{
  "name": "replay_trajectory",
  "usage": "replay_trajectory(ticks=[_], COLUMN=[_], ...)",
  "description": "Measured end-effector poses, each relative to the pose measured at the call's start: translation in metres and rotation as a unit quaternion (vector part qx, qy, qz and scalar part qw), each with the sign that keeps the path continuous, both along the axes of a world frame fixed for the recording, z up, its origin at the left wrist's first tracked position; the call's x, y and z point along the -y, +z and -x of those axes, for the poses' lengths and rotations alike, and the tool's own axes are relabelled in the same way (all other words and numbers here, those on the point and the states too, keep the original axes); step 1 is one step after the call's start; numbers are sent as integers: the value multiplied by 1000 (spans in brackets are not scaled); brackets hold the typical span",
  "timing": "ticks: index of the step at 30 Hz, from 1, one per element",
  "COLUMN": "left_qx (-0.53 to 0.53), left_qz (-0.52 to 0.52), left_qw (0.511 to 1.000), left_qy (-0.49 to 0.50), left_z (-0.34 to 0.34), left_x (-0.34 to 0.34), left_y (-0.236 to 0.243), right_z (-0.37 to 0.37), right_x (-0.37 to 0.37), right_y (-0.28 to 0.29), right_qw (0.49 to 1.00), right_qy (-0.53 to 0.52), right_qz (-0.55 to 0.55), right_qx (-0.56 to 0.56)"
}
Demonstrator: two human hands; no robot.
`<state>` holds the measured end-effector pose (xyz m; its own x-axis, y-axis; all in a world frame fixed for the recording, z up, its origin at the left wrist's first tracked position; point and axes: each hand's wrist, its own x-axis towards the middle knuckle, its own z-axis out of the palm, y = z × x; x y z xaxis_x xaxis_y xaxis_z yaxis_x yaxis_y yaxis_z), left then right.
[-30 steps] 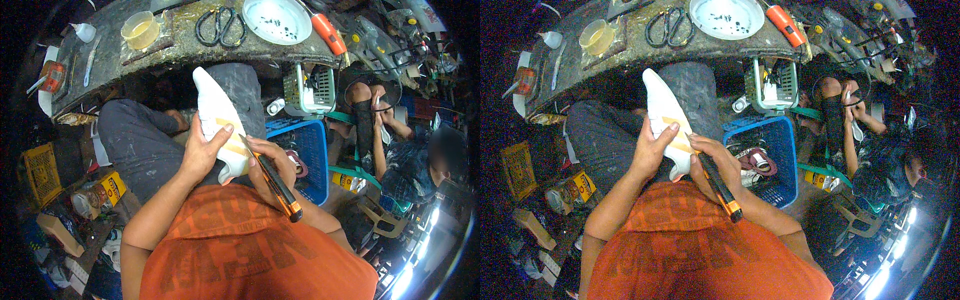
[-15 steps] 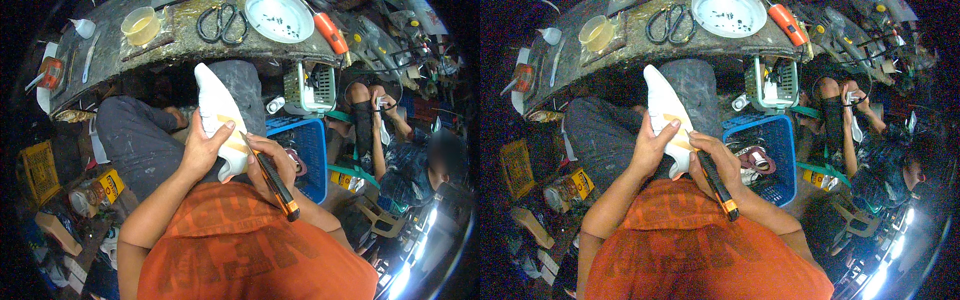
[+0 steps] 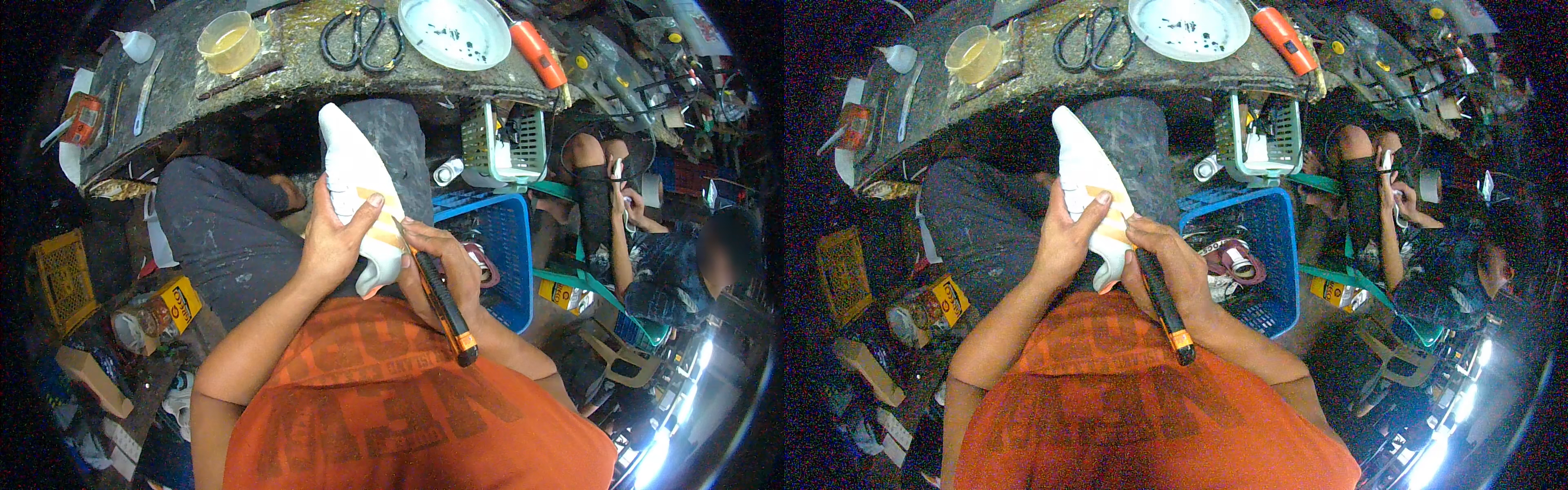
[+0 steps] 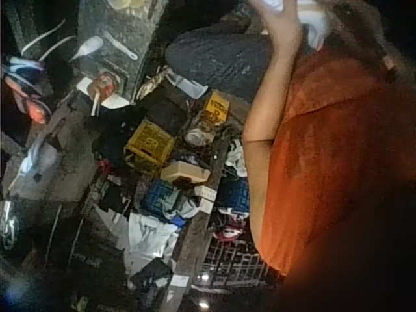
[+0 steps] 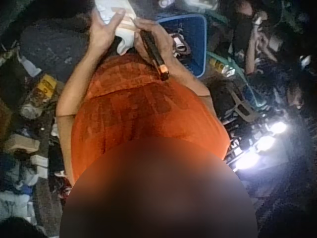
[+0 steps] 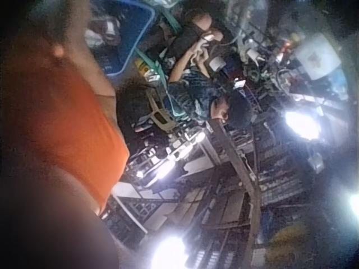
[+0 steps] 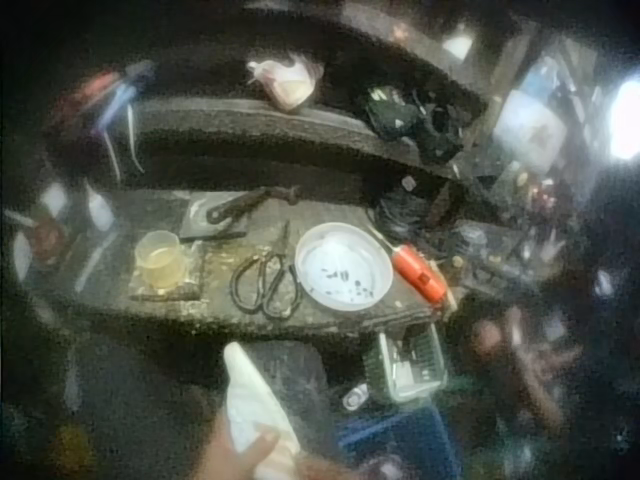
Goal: The person uses a screwdriver to pry and separate the sole of a white sneaker, then switches to a utility knife to cut along the sole edge. The person continues to work on the same shoe, alternating between tools to separate the sole from the upper.
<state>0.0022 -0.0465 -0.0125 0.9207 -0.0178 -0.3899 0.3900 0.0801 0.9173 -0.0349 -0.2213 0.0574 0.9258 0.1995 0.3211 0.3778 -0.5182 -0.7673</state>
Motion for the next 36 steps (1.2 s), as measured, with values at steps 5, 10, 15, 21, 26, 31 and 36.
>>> replay_trajectory(ticks=[5,10,15,21,26,31,36], left_qx=[10,3,8,12,13,11,6], left_qz=[-26,-21,-7,-9,-11,1,-24], left_qw=[1000,1000,1000,1000,1000,1000,1000], left_qy=[-5,-3,4,-1,-1,0,-5], left_z=[-1,0,0,-1,-1,-2,-2], left_x=[0,0,2,3,2,2,2], left_y=[1,4,4,0,-1,-1,3], right_z=[0,1,3,3,3,4,4], right_x=[1,1,1,2,4,5,5], right_y=[2,2,2,3,4,4,3], right_qw=[1000,1000,1000,1000,1000,1000,1000], right_qy=[12,12,10,13,20,25,24], right_qz=[6,5,9,7,5,-1,-3], right_qx=[6,11,-2,-5,-6,-6,0])
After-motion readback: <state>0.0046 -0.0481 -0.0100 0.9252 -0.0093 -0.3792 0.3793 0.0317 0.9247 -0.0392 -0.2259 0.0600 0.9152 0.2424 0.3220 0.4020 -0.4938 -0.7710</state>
